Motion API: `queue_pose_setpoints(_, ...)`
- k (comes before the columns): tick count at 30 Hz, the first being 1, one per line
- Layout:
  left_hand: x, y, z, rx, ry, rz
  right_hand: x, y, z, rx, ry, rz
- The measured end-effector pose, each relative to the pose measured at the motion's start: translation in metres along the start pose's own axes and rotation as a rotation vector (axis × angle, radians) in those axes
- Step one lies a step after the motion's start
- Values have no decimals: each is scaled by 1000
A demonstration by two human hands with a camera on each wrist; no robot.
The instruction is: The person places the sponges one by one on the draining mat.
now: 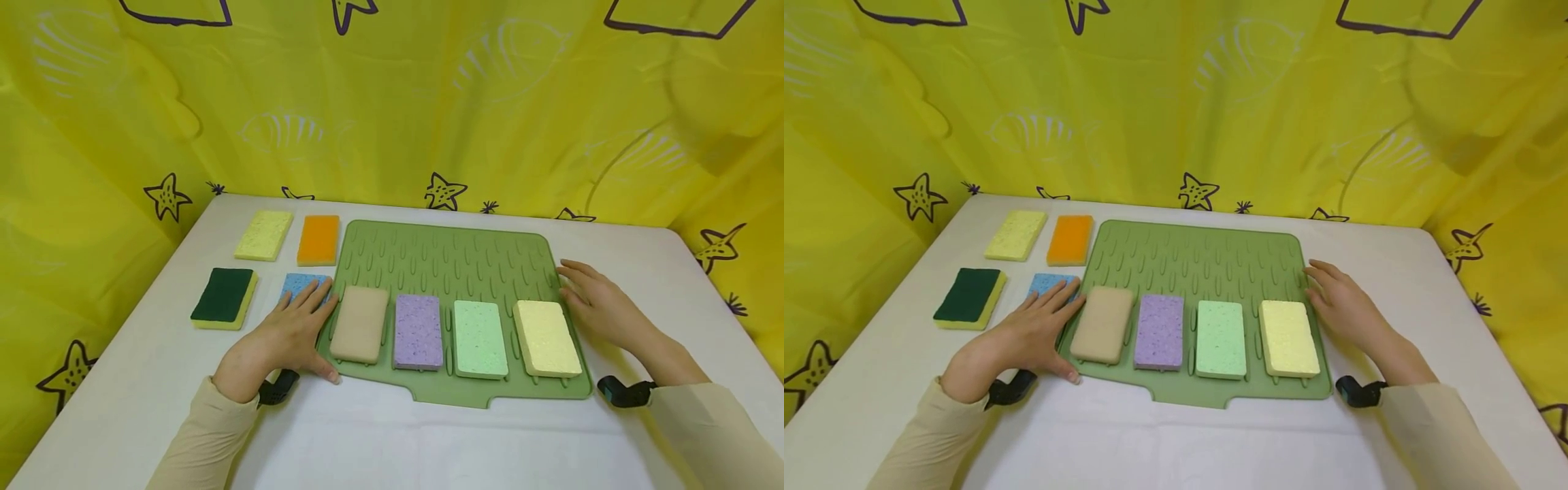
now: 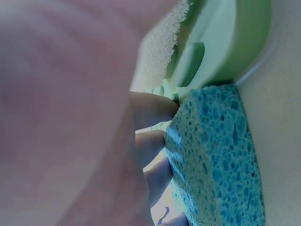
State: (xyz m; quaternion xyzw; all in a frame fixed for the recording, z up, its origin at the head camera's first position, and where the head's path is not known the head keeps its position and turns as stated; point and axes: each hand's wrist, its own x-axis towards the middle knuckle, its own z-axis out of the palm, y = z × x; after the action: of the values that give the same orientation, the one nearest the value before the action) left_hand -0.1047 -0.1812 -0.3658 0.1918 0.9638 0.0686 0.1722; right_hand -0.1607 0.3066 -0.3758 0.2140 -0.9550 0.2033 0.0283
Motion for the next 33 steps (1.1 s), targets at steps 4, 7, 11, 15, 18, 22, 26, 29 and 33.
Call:
queue_pose_setpoints(4, 1, 1, 1, 0, -1, 3, 3, 13, 4, -23, -47, -58)
queue_pose_setpoints(7, 2, 2, 1, -3, -4, 3, 5, 22, 7, -43, -80, -106)
queue_pose_setpoints(11, 2, 2, 2, -8, -4, 1, 8, 26, 7, -75, -105, -144)
queue_pose_setpoints(15, 2, 1, 2, -11, -3, 3, 10, 28, 7, -95, -127, -142)
queue_pose_setpoints(18, 2, 0, 2, -15, -4, 3, 10, 29, 7, -107, -133, -150)
queue_pose_setpoints(22, 2, -1, 0, -22, -2, 3, 12, 27, 5, -108, -154, -145)
queue_pose_setpoints(26, 0, -3, -3, -41, 9, 15, 15, 24, 3, -87, -194, -111)
queue_pose_setpoints(29, -3, -7, -6, -78, 22, 36, 15, 22, 1, -79, -220, -86)
queue_pose_setpoints(33, -6, -14, -12, -132, 49, 61, 15, 20, 0, -91, -235, -66)
